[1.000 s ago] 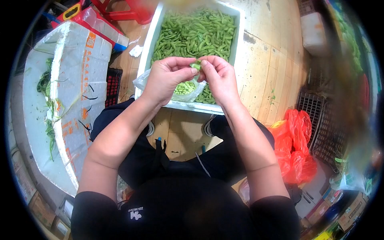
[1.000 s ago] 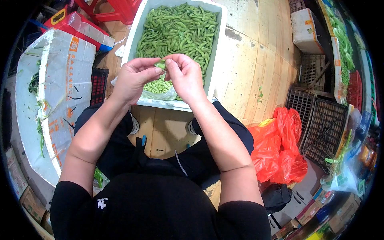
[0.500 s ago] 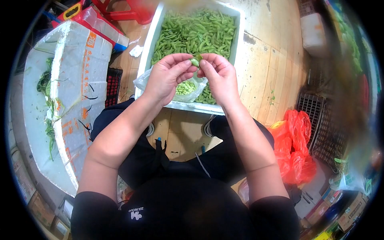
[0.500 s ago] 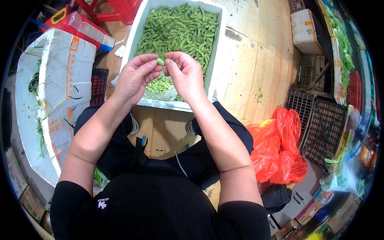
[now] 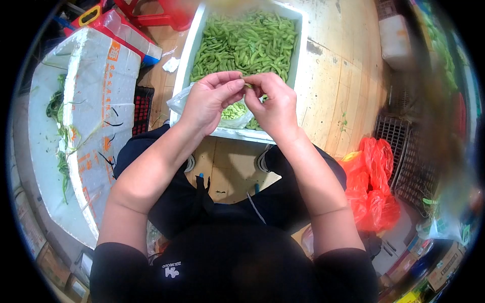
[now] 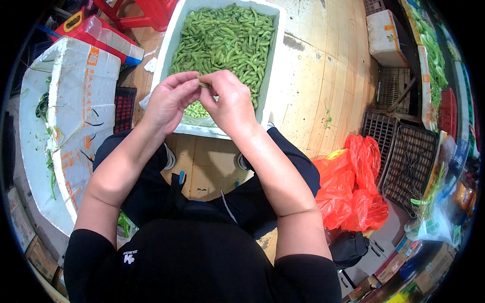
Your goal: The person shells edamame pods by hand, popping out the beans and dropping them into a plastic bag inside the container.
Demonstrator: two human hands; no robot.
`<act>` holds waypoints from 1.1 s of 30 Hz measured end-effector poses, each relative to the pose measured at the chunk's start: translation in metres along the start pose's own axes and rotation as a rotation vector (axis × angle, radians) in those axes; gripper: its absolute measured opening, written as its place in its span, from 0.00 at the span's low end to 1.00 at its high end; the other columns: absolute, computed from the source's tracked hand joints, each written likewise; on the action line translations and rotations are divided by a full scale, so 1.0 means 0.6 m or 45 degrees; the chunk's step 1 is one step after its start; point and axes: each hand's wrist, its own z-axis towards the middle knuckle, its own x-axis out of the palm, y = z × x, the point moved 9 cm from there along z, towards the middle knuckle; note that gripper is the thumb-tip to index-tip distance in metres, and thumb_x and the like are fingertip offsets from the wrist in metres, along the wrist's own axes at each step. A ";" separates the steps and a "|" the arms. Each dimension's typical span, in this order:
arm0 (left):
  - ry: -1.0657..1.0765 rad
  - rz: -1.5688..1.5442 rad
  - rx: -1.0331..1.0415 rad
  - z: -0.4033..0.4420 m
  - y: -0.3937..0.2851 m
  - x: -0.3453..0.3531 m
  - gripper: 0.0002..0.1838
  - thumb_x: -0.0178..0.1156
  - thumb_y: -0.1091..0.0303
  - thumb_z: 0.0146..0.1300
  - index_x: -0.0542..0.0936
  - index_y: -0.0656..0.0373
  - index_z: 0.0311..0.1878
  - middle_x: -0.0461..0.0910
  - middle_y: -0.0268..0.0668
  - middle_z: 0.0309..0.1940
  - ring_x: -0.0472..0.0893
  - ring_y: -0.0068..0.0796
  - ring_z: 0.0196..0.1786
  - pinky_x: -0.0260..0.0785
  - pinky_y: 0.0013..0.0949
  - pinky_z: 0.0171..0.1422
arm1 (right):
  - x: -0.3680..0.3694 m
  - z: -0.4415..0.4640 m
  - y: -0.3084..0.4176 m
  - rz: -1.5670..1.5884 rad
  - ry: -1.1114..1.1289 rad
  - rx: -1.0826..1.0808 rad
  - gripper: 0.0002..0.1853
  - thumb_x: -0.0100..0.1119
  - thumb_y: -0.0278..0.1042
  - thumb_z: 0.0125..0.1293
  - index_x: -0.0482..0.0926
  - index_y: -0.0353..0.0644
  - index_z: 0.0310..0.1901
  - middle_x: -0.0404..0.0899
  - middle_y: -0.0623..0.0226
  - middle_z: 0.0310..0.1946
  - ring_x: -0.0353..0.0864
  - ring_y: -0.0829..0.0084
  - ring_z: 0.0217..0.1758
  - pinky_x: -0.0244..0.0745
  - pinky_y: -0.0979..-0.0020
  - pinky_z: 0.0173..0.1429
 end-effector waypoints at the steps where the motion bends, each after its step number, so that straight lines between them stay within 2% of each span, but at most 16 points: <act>1: -0.016 0.047 0.016 -0.002 -0.002 0.001 0.10 0.58 0.75 0.62 0.77 0.65 0.47 0.80 0.39 0.39 0.81 0.26 0.41 0.77 0.26 0.47 | -0.001 -0.001 -0.001 0.007 -0.011 0.019 0.08 0.62 0.20 0.50 0.78 0.37 0.33 0.76 0.60 0.27 0.79 0.61 0.30 0.76 0.68 0.32; 8: 0.023 0.143 0.124 -0.010 -0.008 0.012 0.11 0.58 0.76 0.61 0.78 0.66 0.48 0.80 0.42 0.42 0.81 0.27 0.42 0.76 0.28 0.49 | -0.003 -0.004 0.018 -0.088 -0.053 -0.169 0.08 0.62 0.19 0.45 0.76 0.37 0.30 0.74 0.60 0.24 0.77 0.61 0.27 0.75 0.66 0.31; 14: 0.091 0.224 0.136 -0.008 -0.008 0.014 0.12 0.58 0.76 0.61 0.77 0.67 0.49 0.80 0.42 0.42 0.81 0.28 0.43 0.75 0.29 0.50 | -0.005 -0.007 0.011 -0.111 -0.042 -0.121 0.08 0.61 0.18 0.45 0.76 0.37 0.30 0.73 0.60 0.24 0.77 0.60 0.26 0.74 0.66 0.29; 20: 0.084 0.272 0.167 -0.007 -0.010 0.017 0.12 0.59 0.76 0.61 0.78 0.66 0.49 0.80 0.41 0.42 0.80 0.26 0.43 0.75 0.28 0.50 | -0.004 -0.006 -0.002 -0.031 -0.037 -0.001 0.07 0.62 0.19 0.48 0.76 0.36 0.30 0.73 0.60 0.23 0.77 0.65 0.24 0.74 0.69 0.28; 23: 0.048 0.197 0.190 -0.007 -0.017 0.018 0.12 0.59 0.75 0.61 0.78 0.66 0.48 0.80 0.39 0.41 0.80 0.25 0.43 0.75 0.28 0.51 | -0.004 -0.002 -0.019 0.099 -0.055 0.137 0.07 0.62 0.20 0.49 0.77 0.36 0.31 0.74 0.62 0.23 0.77 0.70 0.23 0.73 0.73 0.28; 24: 0.037 0.198 0.194 -0.007 -0.020 0.017 0.12 0.59 0.75 0.61 0.78 0.66 0.48 0.80 0.39 0.41 0.80 0.24 0.43 0.74 0.27 0.51 | 0.000 0.000 -0.028 0.129 -0.026 0.195 0.06 0.63 0.20 0.50 0.79 0.35 0.32 0.76 0.63 0.24 0.76 0.74 0.23 0.72 0.75 0.29; 27: 0.018 0.202 0.193 -0.010 -0.025 0.012 0.12 0.59 0.74 0.62 0.78 0.66 0.48 0.80 0.38 0.41 0.80 0.23 0.42 0.74 0.26 0.50 | 0.008 0.001 -0.040 0.225 0.085 0.388 0.06 0.63 0.21 0.50 0.80 0.35 0.32 0.76 0.64 0.24 0.76 0.77 0.24 0.72 0.76 0.29; 33: 0.038 0.223 0.178 -0.017 -0.019 0.003 0.12 0.60 0.73 0.61 0.79 0.65 0.47 0.81 0.37 0.40 0.80 0.22 0.41 0.74 0.25 0.49 | 0.019 -0.004 -0.043 0.189 0.137 0.404 0.06 0.64 0.22 0.50 0.81 0.34 0.32 0.77 0.64 0.23 0.75 0.79 0.22 0.71 0.77 0.28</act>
